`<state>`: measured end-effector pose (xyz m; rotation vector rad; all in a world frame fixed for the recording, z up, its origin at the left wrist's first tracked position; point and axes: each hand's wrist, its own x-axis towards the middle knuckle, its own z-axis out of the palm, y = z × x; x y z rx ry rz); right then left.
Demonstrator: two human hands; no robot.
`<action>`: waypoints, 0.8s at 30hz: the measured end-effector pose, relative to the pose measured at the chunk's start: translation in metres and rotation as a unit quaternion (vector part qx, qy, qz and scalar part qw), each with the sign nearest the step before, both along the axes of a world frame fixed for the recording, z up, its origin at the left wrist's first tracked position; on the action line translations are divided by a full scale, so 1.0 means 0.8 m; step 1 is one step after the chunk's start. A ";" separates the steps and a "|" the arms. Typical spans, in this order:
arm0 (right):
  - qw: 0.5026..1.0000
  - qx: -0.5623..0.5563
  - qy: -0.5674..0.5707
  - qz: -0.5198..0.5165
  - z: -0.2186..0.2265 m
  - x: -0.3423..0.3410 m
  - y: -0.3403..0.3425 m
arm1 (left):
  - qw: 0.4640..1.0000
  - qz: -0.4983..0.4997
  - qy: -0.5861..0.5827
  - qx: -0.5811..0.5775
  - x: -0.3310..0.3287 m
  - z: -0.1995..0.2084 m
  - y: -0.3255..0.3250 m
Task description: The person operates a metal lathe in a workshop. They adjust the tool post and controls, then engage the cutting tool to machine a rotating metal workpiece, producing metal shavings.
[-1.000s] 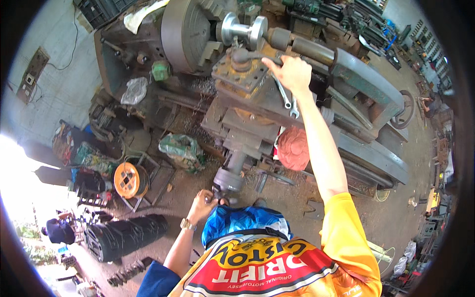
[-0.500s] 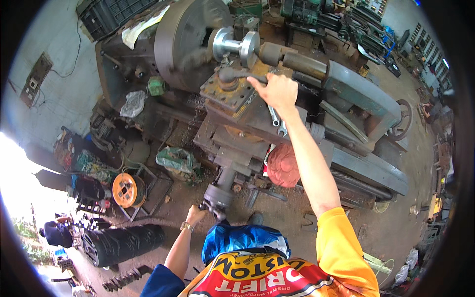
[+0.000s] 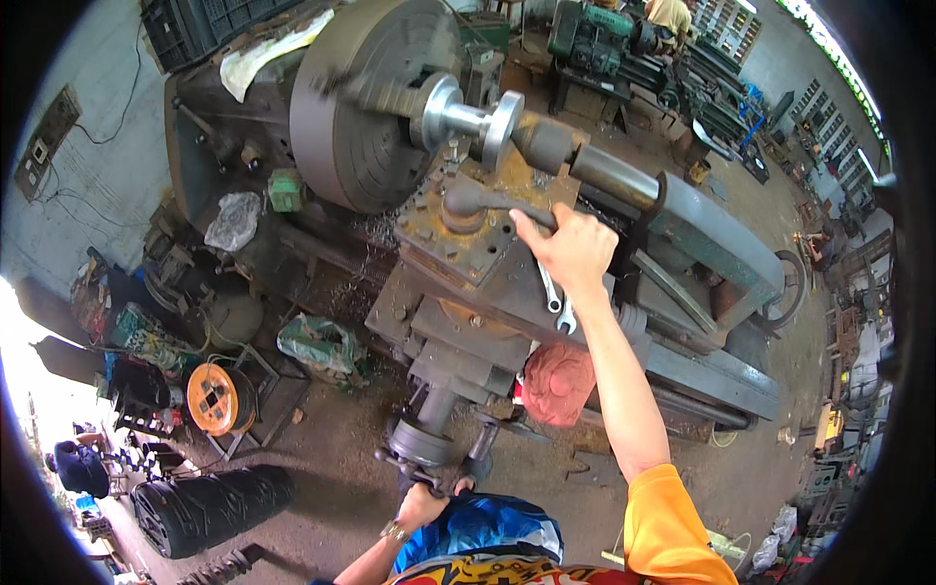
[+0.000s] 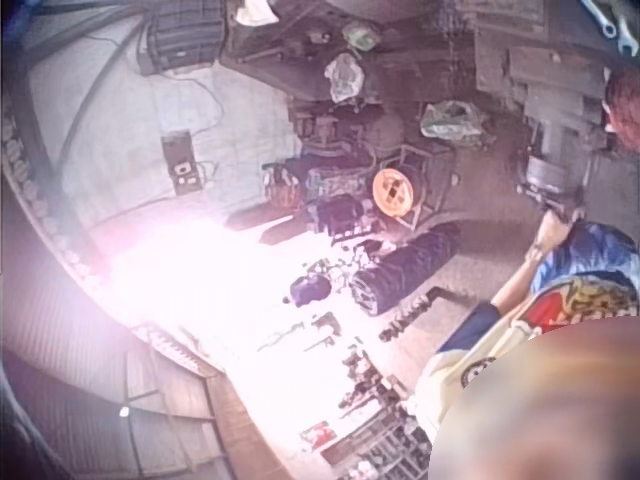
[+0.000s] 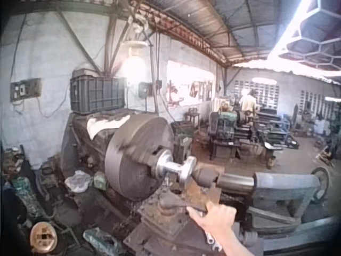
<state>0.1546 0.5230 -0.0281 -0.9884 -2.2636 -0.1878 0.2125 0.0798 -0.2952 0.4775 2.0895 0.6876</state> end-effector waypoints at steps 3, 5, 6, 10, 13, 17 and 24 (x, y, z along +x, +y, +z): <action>1.000 -0.005 0.019 0.017 0.003 0.000 -0.001 | 0.973 -0.060 0.098 -0.198 -0.029 -0.038 0.016; 0.999 -0.009 0.028 0.020 0.004 0.000 0.001 | 0.962 -0.005 0.155 -0.225 -0.094 -0.024 0.005; 0.999 -0.009 0.023 0.020 0.004 0.000 0.002 | 0.968 0.000 0.121 -0.219 -0.125 -0.007 -0.002; 1.000 -0.008 0.008 0.002 0.002 -0.002 0.006 | 0.983 -0.030 0.075 -0.167 -0.099 0.069 -0.025; 1.000 -0.025 -0.005 -0.007 0.005 -0.007 0.006 | 0.990 -0.015 0.101 -0.094 -0.014 0.058 -0.003; 0.999 -0.045 -0.004 -0.003 0.014 -0.006 0.002 | 0.986 -0.044 0.024 -0.158 -0.023 0.000 0.025; 0.998 -0.063 -0.021 -0.010 0.016 -0.001 0.005 | 0.972 -0.022 0.160 -0.170 -0.107 0.082 -0.016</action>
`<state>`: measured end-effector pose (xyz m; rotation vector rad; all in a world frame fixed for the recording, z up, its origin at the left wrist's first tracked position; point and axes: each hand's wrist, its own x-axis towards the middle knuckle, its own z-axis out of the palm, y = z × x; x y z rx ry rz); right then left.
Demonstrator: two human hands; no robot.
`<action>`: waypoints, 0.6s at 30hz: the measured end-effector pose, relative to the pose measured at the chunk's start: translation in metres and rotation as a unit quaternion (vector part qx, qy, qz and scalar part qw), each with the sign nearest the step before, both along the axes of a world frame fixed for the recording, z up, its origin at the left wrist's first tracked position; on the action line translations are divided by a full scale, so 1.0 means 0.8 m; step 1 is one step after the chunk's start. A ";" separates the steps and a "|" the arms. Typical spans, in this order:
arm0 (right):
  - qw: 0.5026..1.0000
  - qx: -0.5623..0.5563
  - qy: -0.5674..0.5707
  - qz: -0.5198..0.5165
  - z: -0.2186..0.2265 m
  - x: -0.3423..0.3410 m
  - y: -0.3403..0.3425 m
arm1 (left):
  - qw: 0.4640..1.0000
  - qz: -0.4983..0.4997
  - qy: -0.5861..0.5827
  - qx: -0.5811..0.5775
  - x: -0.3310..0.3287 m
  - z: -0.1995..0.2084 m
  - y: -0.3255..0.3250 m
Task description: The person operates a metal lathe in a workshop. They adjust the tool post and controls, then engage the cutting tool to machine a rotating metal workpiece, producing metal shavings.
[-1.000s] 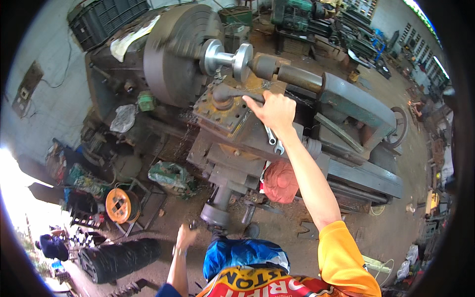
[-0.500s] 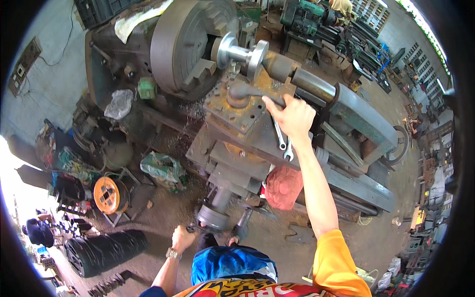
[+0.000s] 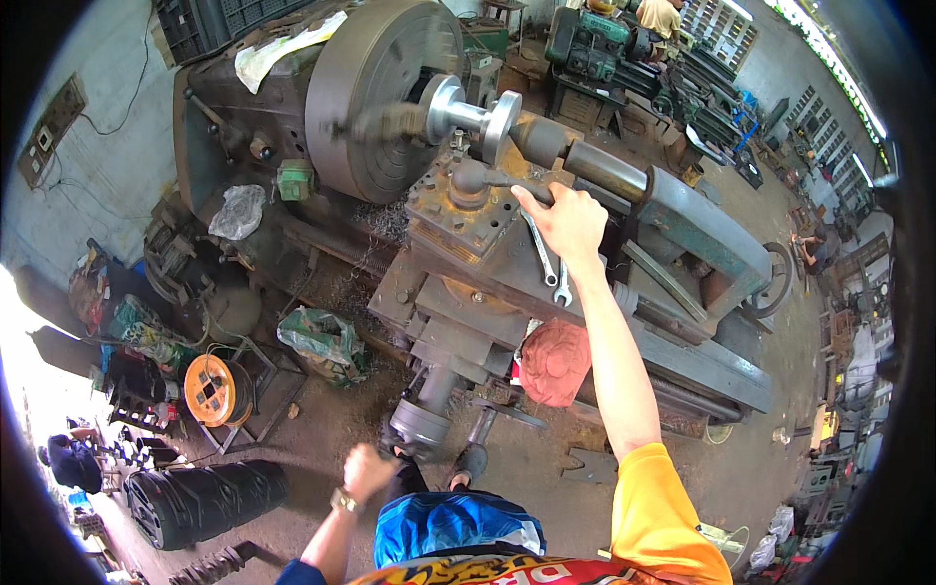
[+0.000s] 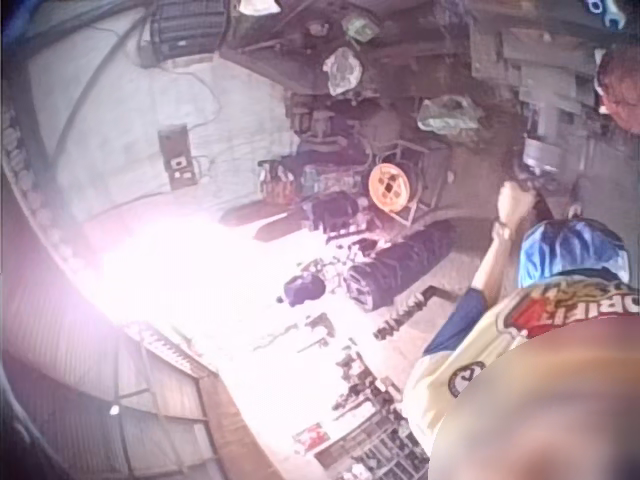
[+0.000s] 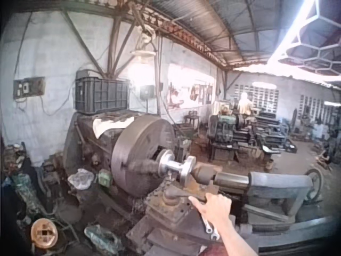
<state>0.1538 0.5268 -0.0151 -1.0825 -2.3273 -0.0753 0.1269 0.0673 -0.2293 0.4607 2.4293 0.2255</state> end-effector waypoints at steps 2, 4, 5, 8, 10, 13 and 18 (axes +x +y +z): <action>1.000 -0.005 -0.004 0.002 -0.002 -0.001 0.000 | 0.997 -0.047 -0.065 0.010 0.055 0.018 0.013; 1.000 0.001 0.006 -0.002 -0.002 -0.004 0.000 | 0.997 -0.003 -0.020 0.070 0.077 0.027 0.025; 1.000 -0.002 0.005 -0.009 -0.003 -0.004 -0.002 | 0.995 0.009 -0.041 0.095 0.080 0.029 0.026; 0.999 -0.020 -0.006 -0.026 0.001 -0.004 -0.007 | 0.995 0.049 -0.063 0.061 0.079 0.028 0.031; 0.999 -0.045 -0.008 -0.025 0.005 -0.004 -0.010 | 0.994 0.031 -0.087 0.058 0.085 0.019 0.032; 0.997 -0.070 -0.013 -0.030 0.009 -0.003 -0.010 | 0.994 0.033 -0.098 0.028 0.109 -0.023 0.040; 0.997 -0.076 -0.019 -0.004 0.010 0.002 -0.002 | 0.999 -0.005 -0.045 -0.016 0.057 -0.130 0.029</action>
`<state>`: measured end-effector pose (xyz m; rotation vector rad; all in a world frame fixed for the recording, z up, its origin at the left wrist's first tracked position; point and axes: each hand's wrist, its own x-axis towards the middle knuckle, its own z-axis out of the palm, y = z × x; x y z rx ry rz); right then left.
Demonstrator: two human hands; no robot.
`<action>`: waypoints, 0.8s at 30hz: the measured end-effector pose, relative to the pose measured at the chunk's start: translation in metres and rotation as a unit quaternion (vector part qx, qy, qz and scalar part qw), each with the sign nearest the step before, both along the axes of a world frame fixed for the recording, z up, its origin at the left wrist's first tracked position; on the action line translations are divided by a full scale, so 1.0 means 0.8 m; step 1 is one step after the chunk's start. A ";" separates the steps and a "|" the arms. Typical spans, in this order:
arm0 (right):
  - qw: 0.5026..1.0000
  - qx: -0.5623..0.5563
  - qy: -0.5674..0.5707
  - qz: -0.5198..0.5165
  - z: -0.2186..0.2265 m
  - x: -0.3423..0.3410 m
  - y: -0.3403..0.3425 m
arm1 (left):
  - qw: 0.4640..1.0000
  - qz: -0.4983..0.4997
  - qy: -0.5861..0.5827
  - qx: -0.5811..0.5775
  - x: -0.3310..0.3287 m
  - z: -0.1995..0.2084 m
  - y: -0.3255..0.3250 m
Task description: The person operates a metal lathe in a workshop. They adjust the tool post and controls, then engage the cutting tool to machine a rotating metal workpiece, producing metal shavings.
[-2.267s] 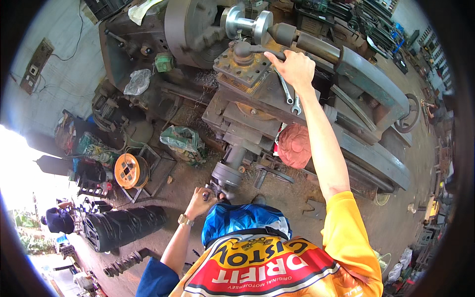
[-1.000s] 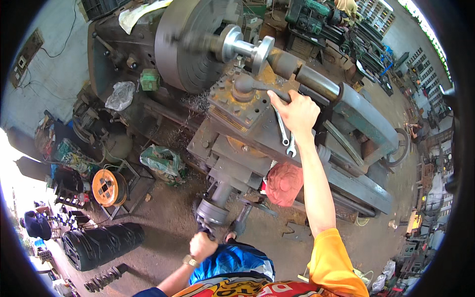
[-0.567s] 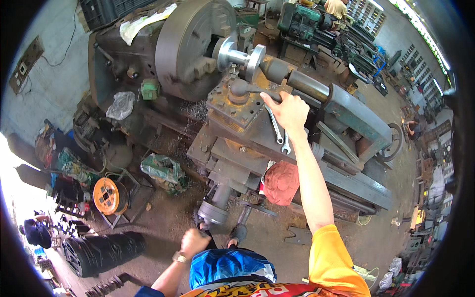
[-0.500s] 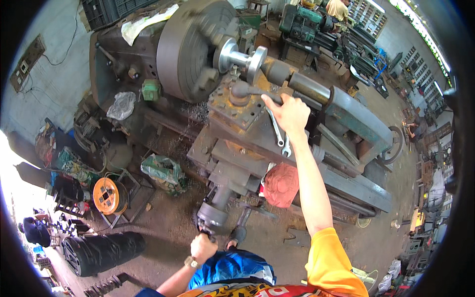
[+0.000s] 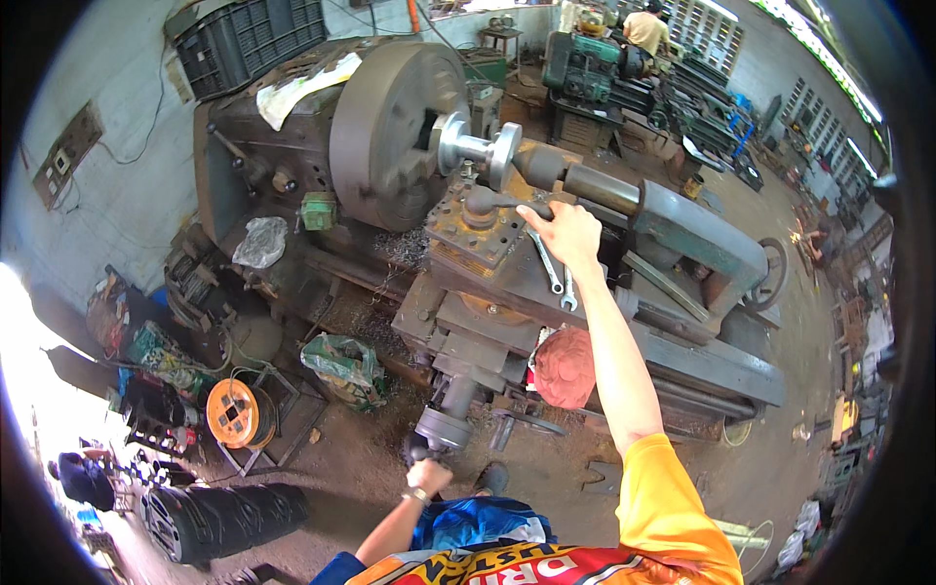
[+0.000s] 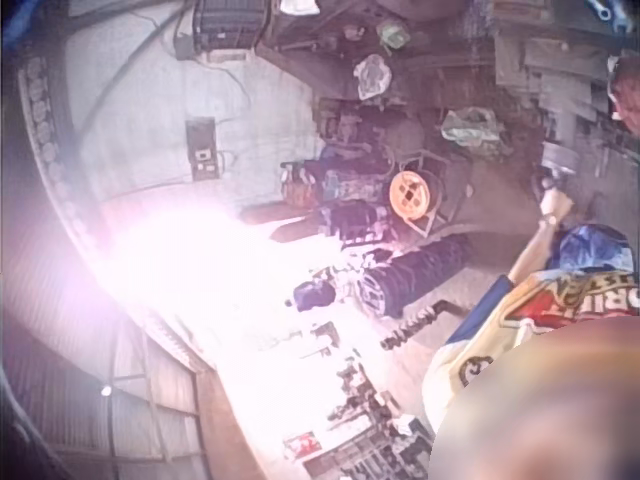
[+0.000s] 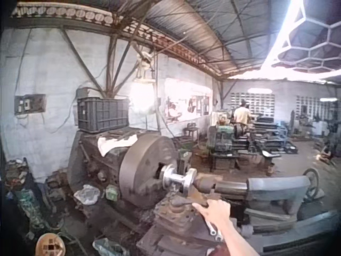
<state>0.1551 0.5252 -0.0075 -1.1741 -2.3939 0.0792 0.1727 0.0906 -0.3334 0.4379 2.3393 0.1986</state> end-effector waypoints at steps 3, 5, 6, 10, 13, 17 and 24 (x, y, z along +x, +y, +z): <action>1.000 0.006 -0.002 0.018 -0.002 0.002 0.003 | 0.999 0.029 0.021 0.036 -0.070 0.004 -0.022; 1.000 0.009 0.002 0.022 -0.004 0.002 0.003 | 0.995 0.066 -0.009 0.075 -0.095 0.045 -0.037; 0.999 0.036 0.005 0.017 -0.005 0.001 0.004 | 0.990 0.086 -0.045 0.107 -0.093 0.070 -0.042; 0.999 0.043 0.020 0.009 -0.013 -0.002 0.005 | 0.989 -0.019 -0.055 0.133 0.012 0.096 -0.026; 0.998 0.058 0.029 0.011 -0.014 -0.003 0.008 | 0.985 0.030 -0.154 0.079 0.047 0.032 -0.003; 0.996 0.076 0.035 0.023 -0.012 -0.003 0.012 | 0.999 0.050 0.005 0.018 -0.043 -0.007 -0.017; 0.995 0.101 0.016 0.019 -0.017 -0.006 0.018 | 0.997 -0.020 -0.048 0.051 -0.003 0.119 -0.024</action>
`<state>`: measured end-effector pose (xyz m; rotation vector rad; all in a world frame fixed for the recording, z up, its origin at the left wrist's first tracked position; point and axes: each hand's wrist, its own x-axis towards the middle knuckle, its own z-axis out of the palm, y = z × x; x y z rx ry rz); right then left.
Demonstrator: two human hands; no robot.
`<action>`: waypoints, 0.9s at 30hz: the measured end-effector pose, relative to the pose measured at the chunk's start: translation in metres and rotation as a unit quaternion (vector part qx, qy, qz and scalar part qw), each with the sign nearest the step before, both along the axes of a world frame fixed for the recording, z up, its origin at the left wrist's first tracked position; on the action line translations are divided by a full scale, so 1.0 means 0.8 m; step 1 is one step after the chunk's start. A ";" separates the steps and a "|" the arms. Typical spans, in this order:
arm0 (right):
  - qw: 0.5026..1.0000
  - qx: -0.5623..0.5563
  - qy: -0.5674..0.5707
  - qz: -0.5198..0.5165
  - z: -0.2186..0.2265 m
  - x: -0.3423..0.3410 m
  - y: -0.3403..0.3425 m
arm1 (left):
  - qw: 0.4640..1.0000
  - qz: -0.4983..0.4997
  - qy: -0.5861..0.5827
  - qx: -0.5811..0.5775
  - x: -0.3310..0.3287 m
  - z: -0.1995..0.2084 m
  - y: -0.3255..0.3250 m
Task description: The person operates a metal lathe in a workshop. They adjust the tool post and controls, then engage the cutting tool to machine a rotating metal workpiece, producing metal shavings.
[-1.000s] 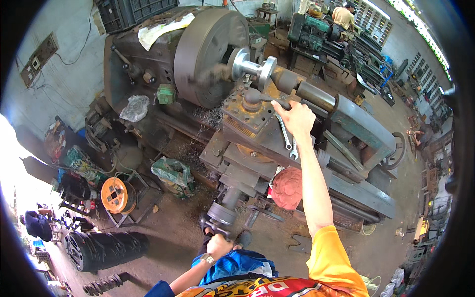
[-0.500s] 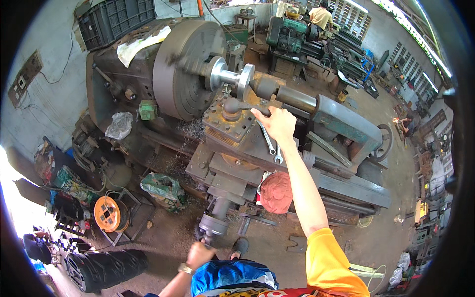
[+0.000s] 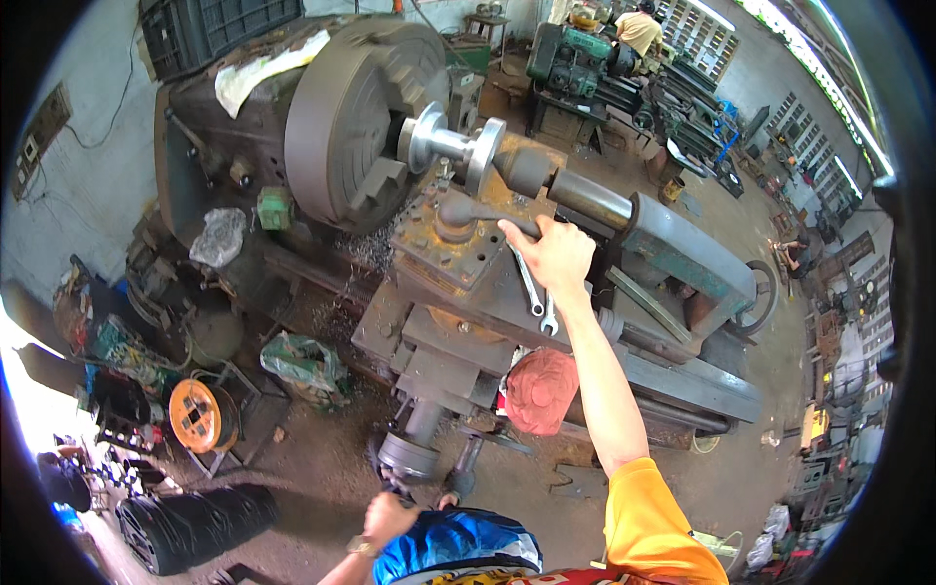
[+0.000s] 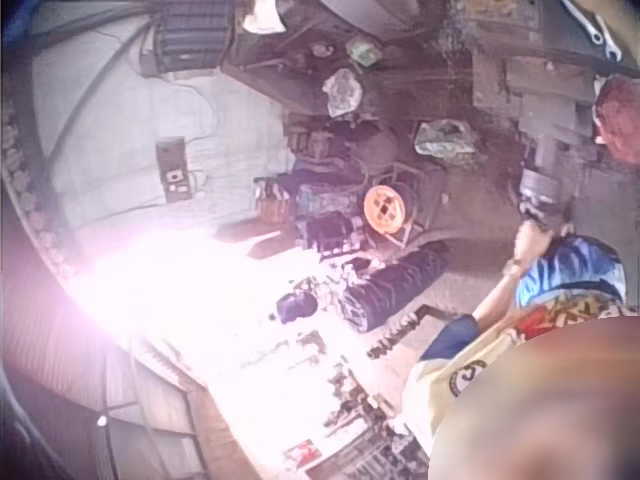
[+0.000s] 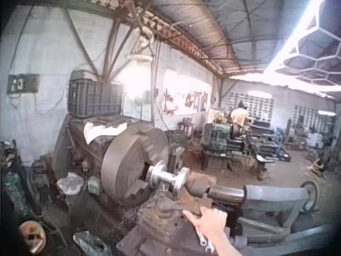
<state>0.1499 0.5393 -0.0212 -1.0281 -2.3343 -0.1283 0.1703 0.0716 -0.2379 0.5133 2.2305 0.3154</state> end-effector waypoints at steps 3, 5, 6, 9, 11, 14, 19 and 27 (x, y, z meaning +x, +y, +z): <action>1.000 0.012 0.017 0.006 -0.004 -0.001 0.001 | 0.989 0.074 -0.125 0.006 0.049 -0.042 0.028; 1.000 0.007 0.014 -0.001 -0.004 -0.001 0.002 | 0.992 0.021 -0.067 -0.101 0.026 -0.087 0.035; 1.000 0.008 0.007 -0.006 -0.003 -0.002 0.002 | 0.998 0.035 -0.028 -0.048 0.001 -0.099 0.021; 1.000 0.013 0.004 -0.003 -0.001 -0.002 0.003 | 0.997 0.032 0.029 -0.067 -0.065 -0.097 0.000; 1.000 0.016 0.008 -0.001 0.000 -0.003 0.003 | 0.996 0.060 0.036 -0.049 -0.081 -0.059 -0.011; 1.000 0.011 -0.014 -0.023 -0.002 -0.004 0.005 | 0.996 0.039 0.077 -0.023 -0.054 0.010 -0.011; 1.000 0.012 0.012 -0.016 -0.006 -0.004 0.005 | 0.997 0.060 0.036 0.027 0.045 0.012 0.019; 1.000 -0.022 0.003 -0.013 -0.001 -0.003 0.008 | 0.993 0.103 -0.017 -0.058 -0.035 -0.101 0.014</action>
